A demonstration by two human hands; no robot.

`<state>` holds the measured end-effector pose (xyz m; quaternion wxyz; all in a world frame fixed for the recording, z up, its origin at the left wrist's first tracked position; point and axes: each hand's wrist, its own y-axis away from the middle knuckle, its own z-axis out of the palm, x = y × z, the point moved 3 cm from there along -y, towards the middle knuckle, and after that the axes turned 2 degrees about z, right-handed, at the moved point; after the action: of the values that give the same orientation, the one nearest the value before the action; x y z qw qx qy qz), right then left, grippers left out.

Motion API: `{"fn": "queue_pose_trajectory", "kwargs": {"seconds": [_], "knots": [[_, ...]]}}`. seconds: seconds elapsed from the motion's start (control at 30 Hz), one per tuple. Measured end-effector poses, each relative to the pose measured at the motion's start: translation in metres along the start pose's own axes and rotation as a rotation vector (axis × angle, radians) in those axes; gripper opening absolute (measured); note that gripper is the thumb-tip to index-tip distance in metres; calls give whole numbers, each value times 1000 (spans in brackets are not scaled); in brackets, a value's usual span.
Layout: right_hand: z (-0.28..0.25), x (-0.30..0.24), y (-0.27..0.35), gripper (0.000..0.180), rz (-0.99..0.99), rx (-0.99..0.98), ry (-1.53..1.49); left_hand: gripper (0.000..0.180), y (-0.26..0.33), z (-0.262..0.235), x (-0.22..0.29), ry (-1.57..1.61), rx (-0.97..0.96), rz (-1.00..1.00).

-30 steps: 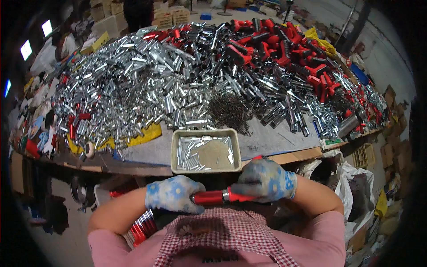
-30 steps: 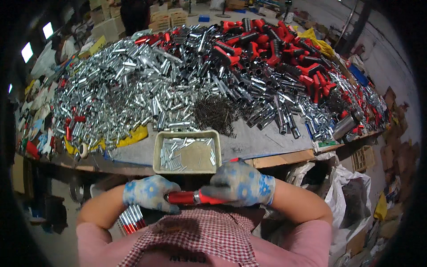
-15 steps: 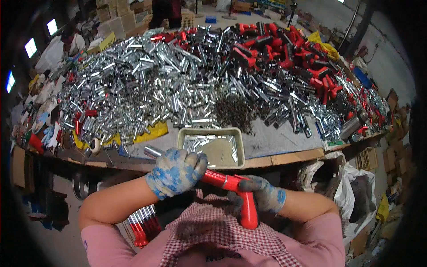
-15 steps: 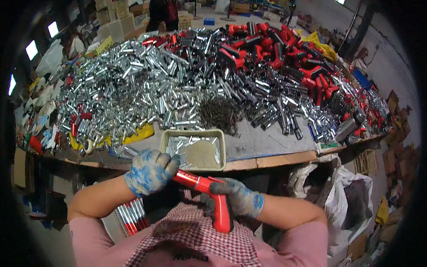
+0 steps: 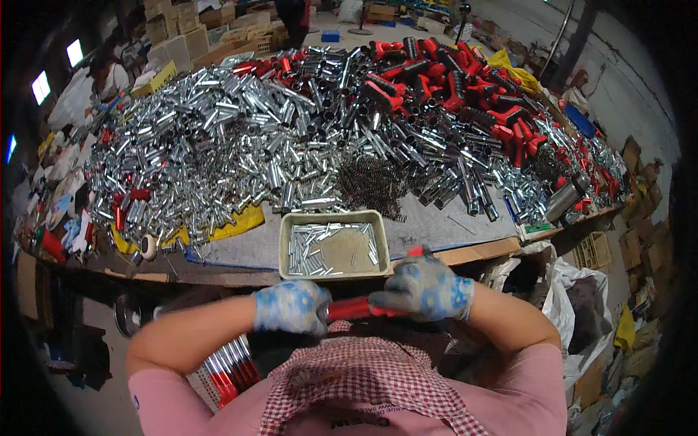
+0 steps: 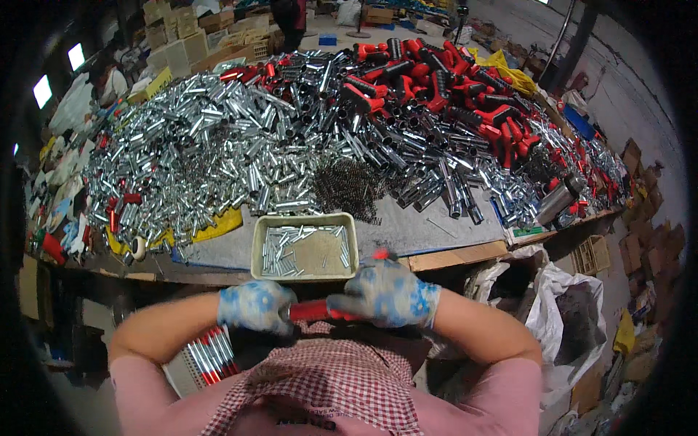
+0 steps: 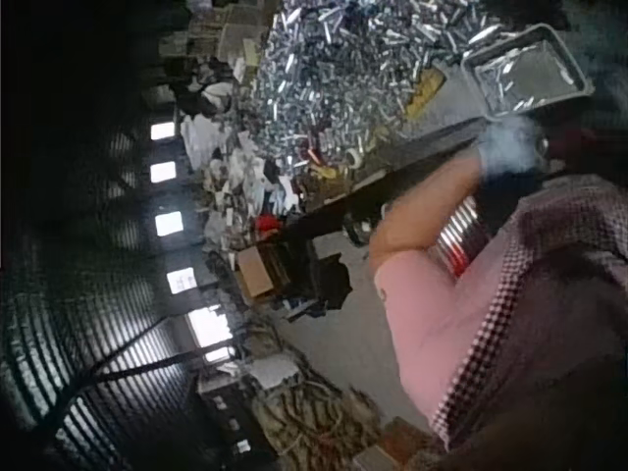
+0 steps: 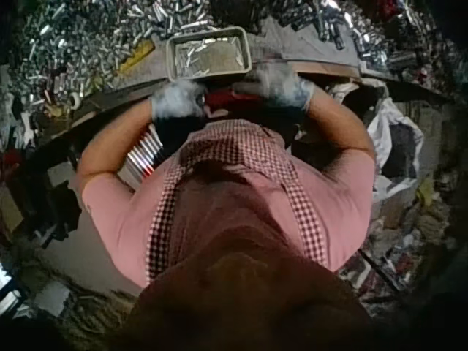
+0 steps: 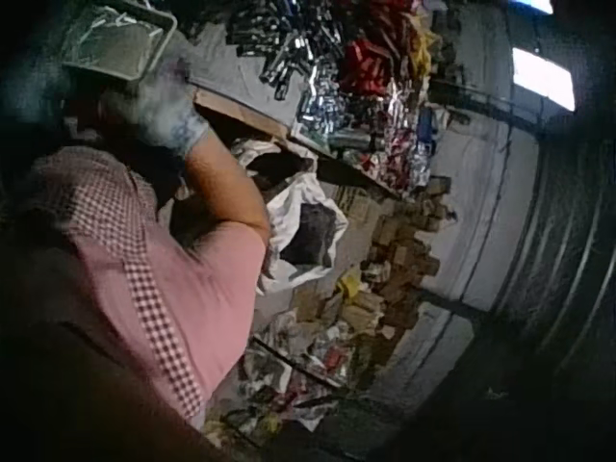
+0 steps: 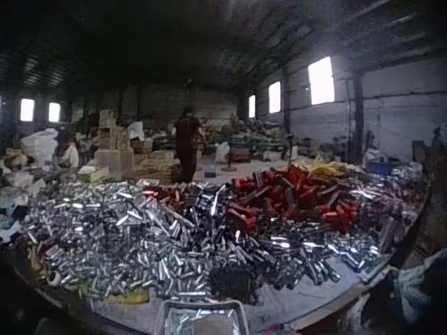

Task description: The person assembles mechanical tools by fitting springs, metal tubes, and handles together by hand, then places the completed tools into a plastic basket.

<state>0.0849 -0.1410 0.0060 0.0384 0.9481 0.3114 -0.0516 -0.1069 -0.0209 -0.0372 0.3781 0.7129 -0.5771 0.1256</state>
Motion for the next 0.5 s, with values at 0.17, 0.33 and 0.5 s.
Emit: {"fn": "queue_pose_trajectory", "kwargs": {"seconds": [0.17,0.33,0.5], "knots": [[44,-1,11,41,440,286,-723,21,3,-7,11,-553,472,-40],[8,-5,-6,50,-223,315,63,39,6,18,-5,468,-288,-124],[23,-6,-9,49,76,188,-234,20,19,6,7,-640,632,41]]}}
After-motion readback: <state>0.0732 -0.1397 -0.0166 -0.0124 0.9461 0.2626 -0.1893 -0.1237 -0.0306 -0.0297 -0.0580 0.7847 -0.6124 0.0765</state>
